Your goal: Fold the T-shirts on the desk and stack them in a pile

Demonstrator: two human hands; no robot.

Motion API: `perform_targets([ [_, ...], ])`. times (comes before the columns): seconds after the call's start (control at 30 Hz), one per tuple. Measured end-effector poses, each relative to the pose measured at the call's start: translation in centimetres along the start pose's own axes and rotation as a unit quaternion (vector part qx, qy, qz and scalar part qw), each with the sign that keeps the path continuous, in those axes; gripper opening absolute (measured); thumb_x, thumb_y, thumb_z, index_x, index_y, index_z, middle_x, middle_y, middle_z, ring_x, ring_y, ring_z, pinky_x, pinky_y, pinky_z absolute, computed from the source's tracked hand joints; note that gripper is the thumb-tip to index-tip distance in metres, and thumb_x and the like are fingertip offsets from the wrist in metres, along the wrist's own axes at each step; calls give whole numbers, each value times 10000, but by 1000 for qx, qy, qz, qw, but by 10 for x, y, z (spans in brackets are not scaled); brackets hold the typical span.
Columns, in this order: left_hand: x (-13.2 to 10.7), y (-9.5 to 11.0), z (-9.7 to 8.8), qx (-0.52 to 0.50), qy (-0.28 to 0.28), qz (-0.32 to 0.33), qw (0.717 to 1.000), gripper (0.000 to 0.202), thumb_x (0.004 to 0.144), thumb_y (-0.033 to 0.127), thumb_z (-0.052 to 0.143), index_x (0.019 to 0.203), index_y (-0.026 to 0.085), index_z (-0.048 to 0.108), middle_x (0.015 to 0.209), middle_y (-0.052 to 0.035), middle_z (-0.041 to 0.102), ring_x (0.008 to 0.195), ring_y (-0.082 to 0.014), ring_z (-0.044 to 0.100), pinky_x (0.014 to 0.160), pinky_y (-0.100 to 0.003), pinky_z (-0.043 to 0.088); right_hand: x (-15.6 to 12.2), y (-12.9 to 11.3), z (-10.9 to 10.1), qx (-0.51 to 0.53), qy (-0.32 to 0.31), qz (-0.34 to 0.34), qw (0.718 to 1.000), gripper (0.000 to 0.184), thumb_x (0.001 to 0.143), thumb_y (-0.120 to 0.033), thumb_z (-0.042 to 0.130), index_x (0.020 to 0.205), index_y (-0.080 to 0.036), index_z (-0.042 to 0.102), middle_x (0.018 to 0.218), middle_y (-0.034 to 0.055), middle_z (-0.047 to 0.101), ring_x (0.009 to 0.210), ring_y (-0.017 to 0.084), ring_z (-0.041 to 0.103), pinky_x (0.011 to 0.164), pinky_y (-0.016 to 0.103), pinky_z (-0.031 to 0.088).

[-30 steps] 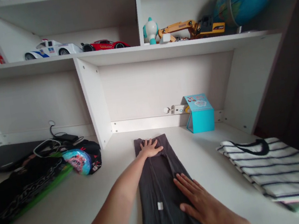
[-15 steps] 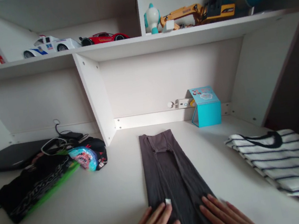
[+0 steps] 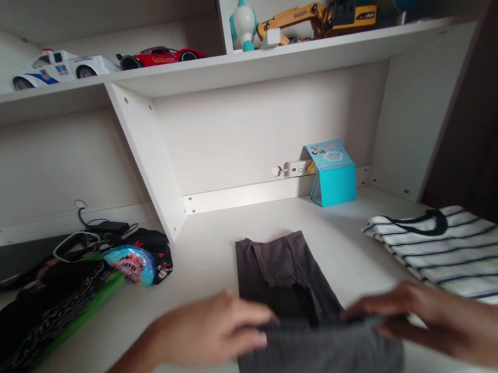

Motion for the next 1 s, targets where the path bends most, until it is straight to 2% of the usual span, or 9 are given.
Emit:
perform_targets([
  [0.07,47,-28,-35,-33,16,-18,999,202,790,323,520,862,196,659,755,16,643,667,-133,560,599,-192,404,52,26,-12,45,-33,20,998,284,854,-309,475,1063,-215,643,999,33,666,943,237,602,811,319,490],
  [0.13,91,-76,-51,-97,38,-87,991,167,702,271,595,817,157,635,781,7,623,718,-134,545,625,-190,405,103,59,-12,56,-38,63,996,219,847,-203,482,1001,-139,624,920,36,653,886,197,598,780,291,488],
  [0.23,128,-141,-40,-147,27,-196,969,155,638,219,600,770,136,605,699,3,591,644,-128,532,579,-215,425,151,102,8,39,-53,114,991,180,871,-240,523,973,-108,593,839,20,625,738,145,602,653,281,507],
  [0.33,137,-169,-32,-143,36,-202,968,173,624,231,603,768,136,606,688,-2,600,652,-134,550,592,-233,449,168,129,23,17,-61,138,988,223,870,-323,555,960,-121,589,898,14,609,742,128,598,648,286,512],
  [0.53,137,-188,-50,-68,98,-200,972,194,625,223,612,804,151,631,755,-5,634,771,-169,574,667,-245,447,182,158,14,-24,1,160,987,262,881,-323,537,1069,-143,560,1052,50,584,894,169,585,764,359,501],
  [0.67,140,-198,-41,0,131,-222,966,228,543,131,651,769,156,636,806,-30,645,836,-220,576,725,-277,424,184,168,28,-56,30,191,980,276,879,-318,540,1103,-156,547,1113,63,562,954,183,567,812,389,483],
  [0.8,141,-192,-36,19,136,-211,968,100,551,113,628,640,156,616,662,-10,623,745,-217,591,679,-271,423,180,164,33,-56,37,198,978,250,873,-335,547,1028,-142,582,1026,36,594,859,166,591,730,330,507],
  [0.9,140,-174,-60,13,161,-180,970,142,562,106,617,696,154,623,699,-4,634,721,-189,587,664,-250,428,177,150,-1,-56,88,178,978,218,872,-326,549,965,-133,591,940,22,606,789,140,593,697,310,506],
  [1.0,133,-141,-104,1,226,-124,966,245,658,146,567,900,151,600,862,-21,637,802,-159,576,724,-235,427,164,121,-59,-61,191,140,970,140,843,-247,562,930,-138,579,842,31,614,738,131,583,694,287,489],
])
Point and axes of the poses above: each hand's wrist, its own x-axis towards the middle knuckle, its own z-axis out of the palm, y = z × x, the point moved 7 cm from there along x, towards the middle knuckle
